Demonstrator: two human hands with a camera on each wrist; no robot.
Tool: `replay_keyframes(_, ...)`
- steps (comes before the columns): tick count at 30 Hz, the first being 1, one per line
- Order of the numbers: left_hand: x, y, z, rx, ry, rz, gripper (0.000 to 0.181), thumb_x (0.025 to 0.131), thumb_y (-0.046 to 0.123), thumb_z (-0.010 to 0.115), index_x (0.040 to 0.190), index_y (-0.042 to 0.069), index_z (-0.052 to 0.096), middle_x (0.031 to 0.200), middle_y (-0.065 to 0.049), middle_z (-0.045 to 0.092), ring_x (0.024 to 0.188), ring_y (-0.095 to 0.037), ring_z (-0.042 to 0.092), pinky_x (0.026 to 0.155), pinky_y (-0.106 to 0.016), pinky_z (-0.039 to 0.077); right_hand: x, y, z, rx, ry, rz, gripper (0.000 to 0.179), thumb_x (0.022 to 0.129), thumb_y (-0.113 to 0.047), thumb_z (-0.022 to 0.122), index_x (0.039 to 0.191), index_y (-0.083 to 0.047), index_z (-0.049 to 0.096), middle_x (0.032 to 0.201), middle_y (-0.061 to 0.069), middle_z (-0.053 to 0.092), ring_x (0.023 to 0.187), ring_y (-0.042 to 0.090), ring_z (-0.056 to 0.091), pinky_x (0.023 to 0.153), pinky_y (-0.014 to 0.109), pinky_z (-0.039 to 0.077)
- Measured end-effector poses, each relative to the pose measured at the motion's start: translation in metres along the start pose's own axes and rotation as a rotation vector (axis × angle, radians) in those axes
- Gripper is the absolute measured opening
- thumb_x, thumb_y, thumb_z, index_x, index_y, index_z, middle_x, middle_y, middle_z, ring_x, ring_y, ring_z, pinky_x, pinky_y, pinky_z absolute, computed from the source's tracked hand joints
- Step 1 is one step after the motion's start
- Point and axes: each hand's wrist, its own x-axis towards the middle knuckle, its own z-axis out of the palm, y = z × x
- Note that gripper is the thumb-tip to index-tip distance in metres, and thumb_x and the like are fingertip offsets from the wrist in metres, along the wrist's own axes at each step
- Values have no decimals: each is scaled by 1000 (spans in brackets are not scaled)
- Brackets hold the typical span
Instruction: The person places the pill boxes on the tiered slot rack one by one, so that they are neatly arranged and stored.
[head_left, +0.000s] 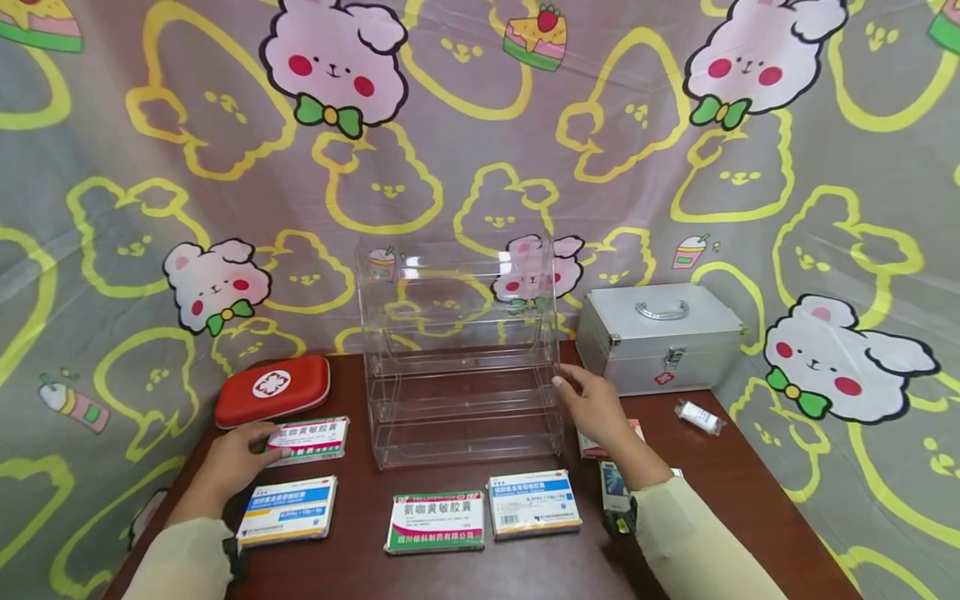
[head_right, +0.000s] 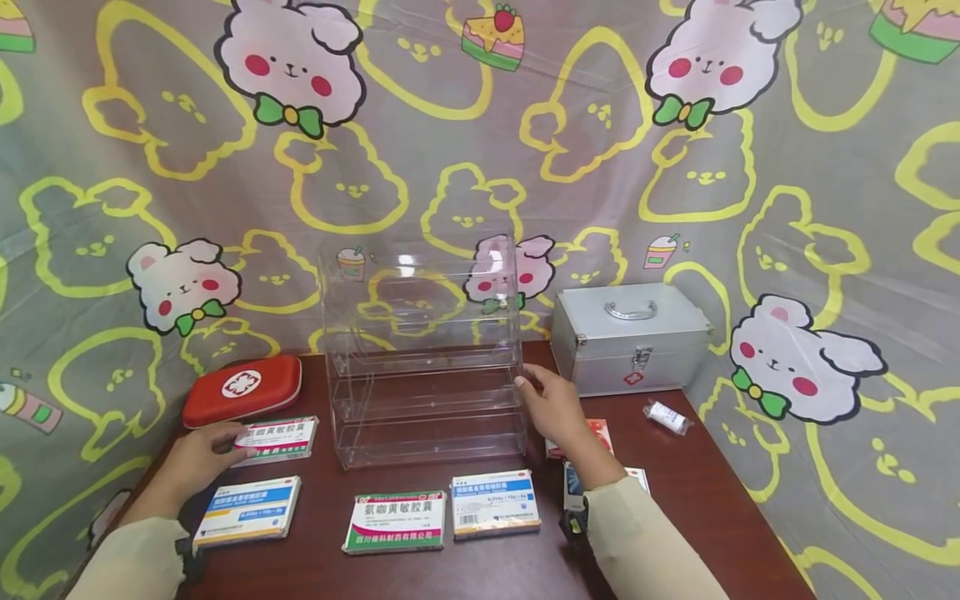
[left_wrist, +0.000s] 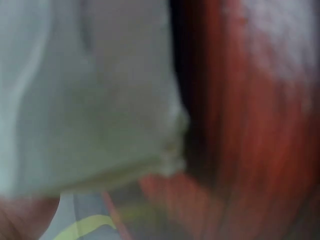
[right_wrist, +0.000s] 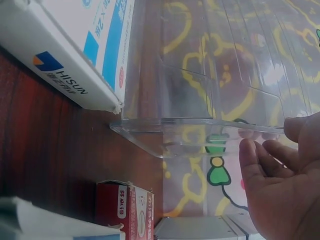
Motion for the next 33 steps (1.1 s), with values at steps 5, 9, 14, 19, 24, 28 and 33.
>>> replay_keyframes(5,2,0,0,-23,-57,-64,74,94,34,87,150,-5,60,157,-36,52,145,-59,48,117,-75,42,1,0,0,1,1,-7,49,114,-35,58,154,-6,61,147,24,68,125,42,69,100,61,60)
replay_keyframes(9,3,1,-2,-28,-94,-55,77,93,36,88,151,-5,58,156,-37,52,142,-59,50,115,-75,45,1,-1,-1,-2,3,-5,49,114,-34,59,154,-6,61,147,24,68,125,42,69,101,62,59)
replay_keyframes(14,4,3,-4,-52,-116,-73,86,88,34,93,152,-9,55,153,-39,53,139,-60,53,112,-73,50,2,-2,-2,-2,3,-2,49,114,-34,59,153,-5,61,146,24,69,127,43,69,102,62,59)
replay_keyframes(19,4,3,-5,-75,-162,-73,95,87,34,93,156,-13,47,153,-43,50,136,-60,56,109,-69,54,2,-4,0,11,8,6,49,113,-34,60,152,-3,63,145,24,69,128,44,69,105,63,58)
replay_keyframes(24,5,3,-7,-75,-199,-60,101,89,35,92,159,-14,40,156,-44,45,137,-60,53,112,-71,50,2,-5,1,10,21,6,48,113,-32,61,150,-1,64,143,25,70,126,44,70,103,62,59)
replay_keyframes(28,6,4,-7,-27,-215,-50,100,89,36,91,159,-14,40,158,-44,40,142,-62,44,117,-76,42,2,-6,2,19,26,24,48,113,-32,61,151,-2,63,144,24,70,127,43,70,103,62,60)
replay_keyframes(33,8,3,-6,7,-217,-44,104,86,38,93,159,-13,40,158,-45,38,146,-64,36,120,-79,36,2,-5,4,32,27,46,48,113,-31,61,152,-2,62,149,24,67,136,46,65,110,65,56)
